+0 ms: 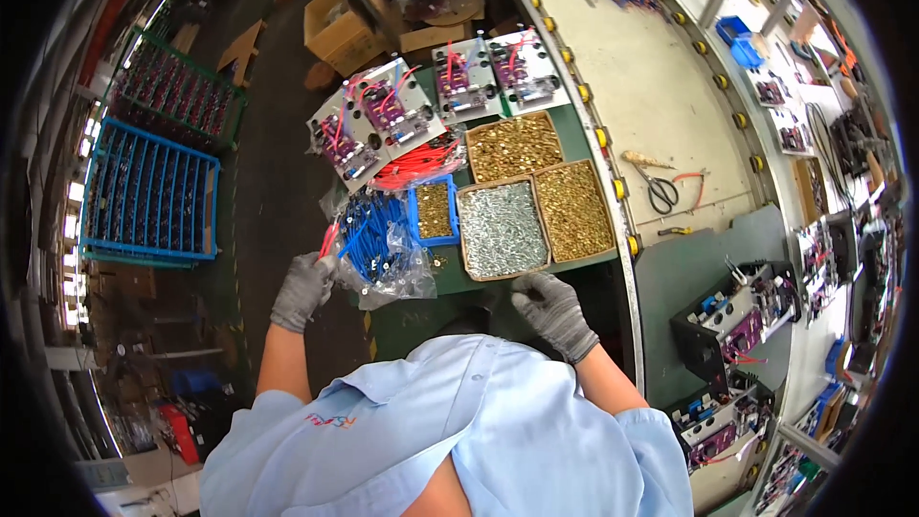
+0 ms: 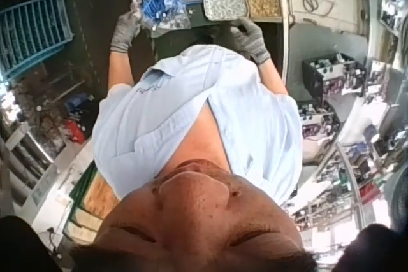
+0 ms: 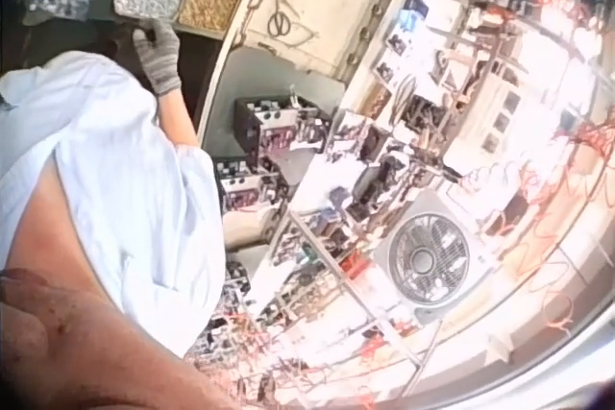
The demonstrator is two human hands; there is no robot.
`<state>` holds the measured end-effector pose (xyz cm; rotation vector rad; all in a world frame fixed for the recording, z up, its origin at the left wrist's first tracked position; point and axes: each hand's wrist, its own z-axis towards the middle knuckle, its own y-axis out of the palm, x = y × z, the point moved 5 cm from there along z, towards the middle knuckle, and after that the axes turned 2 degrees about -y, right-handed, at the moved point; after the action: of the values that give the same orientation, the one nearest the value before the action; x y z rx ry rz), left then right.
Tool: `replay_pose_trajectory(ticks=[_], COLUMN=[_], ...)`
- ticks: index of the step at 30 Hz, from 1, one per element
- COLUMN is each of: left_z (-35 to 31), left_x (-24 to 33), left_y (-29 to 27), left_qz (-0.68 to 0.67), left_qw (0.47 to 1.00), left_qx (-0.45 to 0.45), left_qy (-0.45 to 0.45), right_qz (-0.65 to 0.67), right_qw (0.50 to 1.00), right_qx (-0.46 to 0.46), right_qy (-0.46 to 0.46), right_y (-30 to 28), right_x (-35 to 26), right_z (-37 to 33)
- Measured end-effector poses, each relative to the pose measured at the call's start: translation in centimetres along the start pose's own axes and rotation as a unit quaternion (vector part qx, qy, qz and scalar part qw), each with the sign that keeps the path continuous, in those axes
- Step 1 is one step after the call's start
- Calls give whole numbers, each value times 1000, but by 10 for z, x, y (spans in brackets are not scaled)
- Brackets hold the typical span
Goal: Assembling electronic components onto a metal chassis using an electric screwdriver on a factory assembly line.
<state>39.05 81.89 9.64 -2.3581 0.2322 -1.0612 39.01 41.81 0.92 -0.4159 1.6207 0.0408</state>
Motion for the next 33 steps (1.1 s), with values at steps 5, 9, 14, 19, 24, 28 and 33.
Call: replay_pose_trajectory(ticks=[5,9,14,19,24,28,33], left_z=[-50,-82,-127,-185,-210,-205,-220], left_x=[70,100,162,176,175,182,216], left_y=[90,193,299,382,413,425,483], left_qz=[-57,-3,161,292,297,221,179], left_qw=[938,871,784,676,703,726,732], left_qx=[-324,-474,-491,-557,-552,-567,-538], left_qy=[110,128,345,384,336,320,378], right_qz=[223,384,245,278,274,237,99], right_qw=[971,919,951,917,900,841,827], right_qx=[-66,-7,167,271,324,482,552], right_qy=[47,94,84,95,94,69,49], right_y=[2,-23,-95,-154,-205,-262,-286], right_x=[-66,-71,-37,-13,5,31,43], right_z=[1,-11,-83,-162,-238,-287,-289])
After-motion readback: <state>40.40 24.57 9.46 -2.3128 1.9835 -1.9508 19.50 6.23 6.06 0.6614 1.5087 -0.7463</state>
